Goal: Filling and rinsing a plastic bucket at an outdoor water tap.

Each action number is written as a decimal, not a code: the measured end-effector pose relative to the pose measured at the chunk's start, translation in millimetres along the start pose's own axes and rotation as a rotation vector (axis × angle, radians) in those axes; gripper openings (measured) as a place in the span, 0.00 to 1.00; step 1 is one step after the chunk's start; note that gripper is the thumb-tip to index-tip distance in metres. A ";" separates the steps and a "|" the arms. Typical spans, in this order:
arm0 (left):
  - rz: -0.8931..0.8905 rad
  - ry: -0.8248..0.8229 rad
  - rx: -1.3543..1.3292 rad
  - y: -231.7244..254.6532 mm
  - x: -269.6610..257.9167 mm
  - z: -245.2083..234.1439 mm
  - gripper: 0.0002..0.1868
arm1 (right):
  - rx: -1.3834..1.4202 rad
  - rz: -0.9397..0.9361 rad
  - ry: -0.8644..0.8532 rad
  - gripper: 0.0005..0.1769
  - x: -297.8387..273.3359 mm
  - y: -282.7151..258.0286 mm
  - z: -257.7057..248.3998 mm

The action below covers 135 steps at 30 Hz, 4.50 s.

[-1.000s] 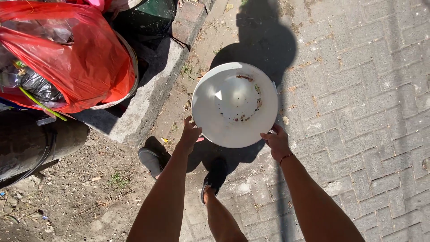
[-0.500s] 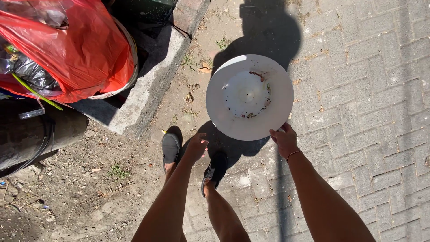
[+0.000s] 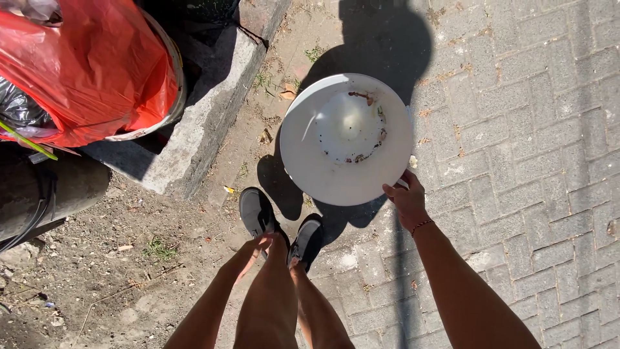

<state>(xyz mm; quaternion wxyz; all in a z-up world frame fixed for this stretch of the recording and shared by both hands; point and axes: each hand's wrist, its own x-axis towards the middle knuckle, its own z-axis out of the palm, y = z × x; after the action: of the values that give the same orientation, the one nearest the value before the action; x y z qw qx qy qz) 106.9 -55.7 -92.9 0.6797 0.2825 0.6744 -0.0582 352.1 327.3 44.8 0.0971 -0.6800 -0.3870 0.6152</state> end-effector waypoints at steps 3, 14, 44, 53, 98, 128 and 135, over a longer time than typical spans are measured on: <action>0.099 0.023 -0.309 7.5 -1.7 14.7 0.19 | -0.012 -0.001 -0.032 0.40 -10.8 -10.6 0.3; 0.517 0.794 -0.429 207.9 -33.2 -149.9 0.06 | -0.001 -0.033 -0.050 0.34 21.5 -69.1 -3.1; 0.464 0.787 -0.721 195.8 19.9 -219.8 0.26 | 0.160 -0.119 -0.070 0.36 28.2 -65.4 10.2; 0.841 1.060 -0.593 203.5 -15.7 -222.5 0.34 | 0.182 -0.386 -0.127 0.29 -6.4 -78.5 29.2; 0.771 0.807 -0.422 129.6 40.0 -200.6 0.62 | -0.514 -0.284 -0.073 0.17 21.6 -27.5 49.3; 0.394 0.531 -0.475 130.8 -31.4 -216.5 0.56 | -0.110 -0.078 -0.207 0.20 11.3 -71.7 33.0; 0.647 0.516 -0.672 156.0 -110.0 -241.4 0.60 | 0.126 -0.066 -0.361 0.24 -41.0 -142.3 16.6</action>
<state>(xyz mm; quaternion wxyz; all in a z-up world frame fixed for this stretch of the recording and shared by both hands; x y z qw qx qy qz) -43.9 152.7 76.0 0.5281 0.2479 0.6794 0.4451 281.3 392.2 158.8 0.0883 -0.5380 -0.3810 0.7467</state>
